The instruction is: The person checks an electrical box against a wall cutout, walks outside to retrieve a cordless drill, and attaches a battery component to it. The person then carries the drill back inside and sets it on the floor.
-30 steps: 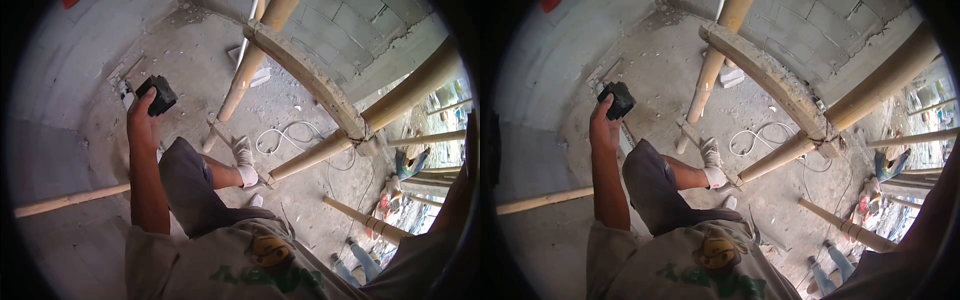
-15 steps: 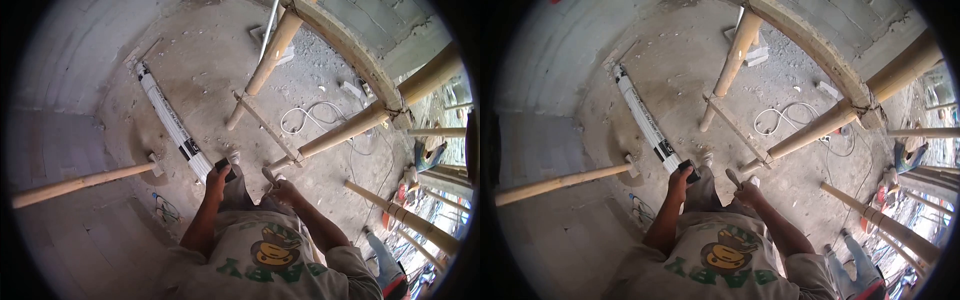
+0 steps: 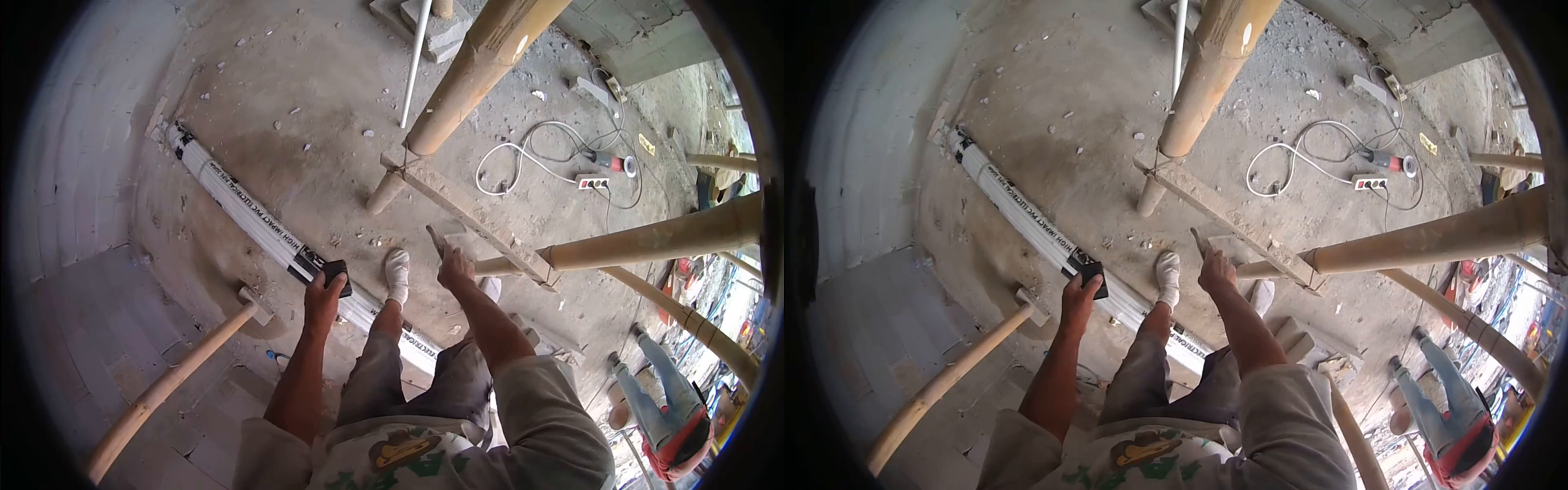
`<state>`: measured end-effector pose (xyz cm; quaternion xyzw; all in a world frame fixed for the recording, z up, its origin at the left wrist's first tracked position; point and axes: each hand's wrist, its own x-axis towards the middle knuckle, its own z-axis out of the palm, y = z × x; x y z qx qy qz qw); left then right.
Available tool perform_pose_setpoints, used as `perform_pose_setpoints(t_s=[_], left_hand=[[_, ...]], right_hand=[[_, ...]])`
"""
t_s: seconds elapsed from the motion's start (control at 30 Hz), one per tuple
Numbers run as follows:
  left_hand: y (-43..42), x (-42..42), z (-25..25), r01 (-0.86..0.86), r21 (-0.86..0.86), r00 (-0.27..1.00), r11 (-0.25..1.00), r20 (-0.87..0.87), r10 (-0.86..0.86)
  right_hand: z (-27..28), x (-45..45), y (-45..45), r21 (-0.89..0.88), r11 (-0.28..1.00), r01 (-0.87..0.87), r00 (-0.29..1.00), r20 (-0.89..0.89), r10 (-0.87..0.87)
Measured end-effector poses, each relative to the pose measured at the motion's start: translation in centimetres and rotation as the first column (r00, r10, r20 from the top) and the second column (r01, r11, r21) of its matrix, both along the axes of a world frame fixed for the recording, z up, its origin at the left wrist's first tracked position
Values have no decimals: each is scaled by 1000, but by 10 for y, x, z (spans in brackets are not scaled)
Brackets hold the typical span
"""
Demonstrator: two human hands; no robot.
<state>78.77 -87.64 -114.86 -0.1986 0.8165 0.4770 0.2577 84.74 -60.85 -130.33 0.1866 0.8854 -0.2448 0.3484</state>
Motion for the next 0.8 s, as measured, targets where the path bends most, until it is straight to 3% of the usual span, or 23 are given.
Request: perform_pose_setpoints(t_s=[0.03, 0.17, 0.23, 0.27, 0.33, 0.4, 0.43, 0.53, 0.6, 0.73, 0.77, 0.8], left_hand=[[-11, -3, -2, 21, -33, 999, 999, 34, -20], [-28, 0, -18, 81, 6, 995, 997, 54, -82], [-26, 9, -37, 161, 29, 984, 986, 74, -163], [-23, 13, -53, 258, 21, 966, 966, 5, -258], [3, 14, -63, 440, -66, 898, 895, 8, -441], [32, 9, -86, 554, -82, 832, 829, 28, -554], [46, 9, -106, 599, -65, 801, 798, 52, -596], [86, 1, -178, 744, -200, 661, 637, 85, -746], [110, -9, -223, 789, -392, 570, 473, 178, -802], [154, -54, -280, 769, -538, 563, 345, 314, -765], [158, -61, -290, 774, -519, 578, 364, 344, -740], [176, -65, -264, 804, -519, 514, 291, 360, -778]], right_hand=[[-12, 3, -3, 31, 1000, 5, 998, -61, -3], [12, 36, -17, -95, 993, 71, 991, 123, -59], [46, 55, -16, -177, 969, 173, 979, 143, -148], [48, 71, -16, -190, 956, 223, 968, 162, -193], [55, 102, -8, -192, 940, 282, 957, 126, -262], [64, 119, 6, -192, 912, 361, 923, 212, -321], [53, 139, 11, -156, 908, 388, 918, 150, -366], [26, 186, 28, -64, 857, 512, 843, 231, -486], [6, 220, 34, 20, 810, 586, 760, 333, -559], [-43, 263, 49, 67, 694, 717, 603, 440, -666], [-37, 269, 51, 69, 668, 741, 574, 450, -684], [-7, 259, 56, 56, 641, 766, 561, 430, -707]])
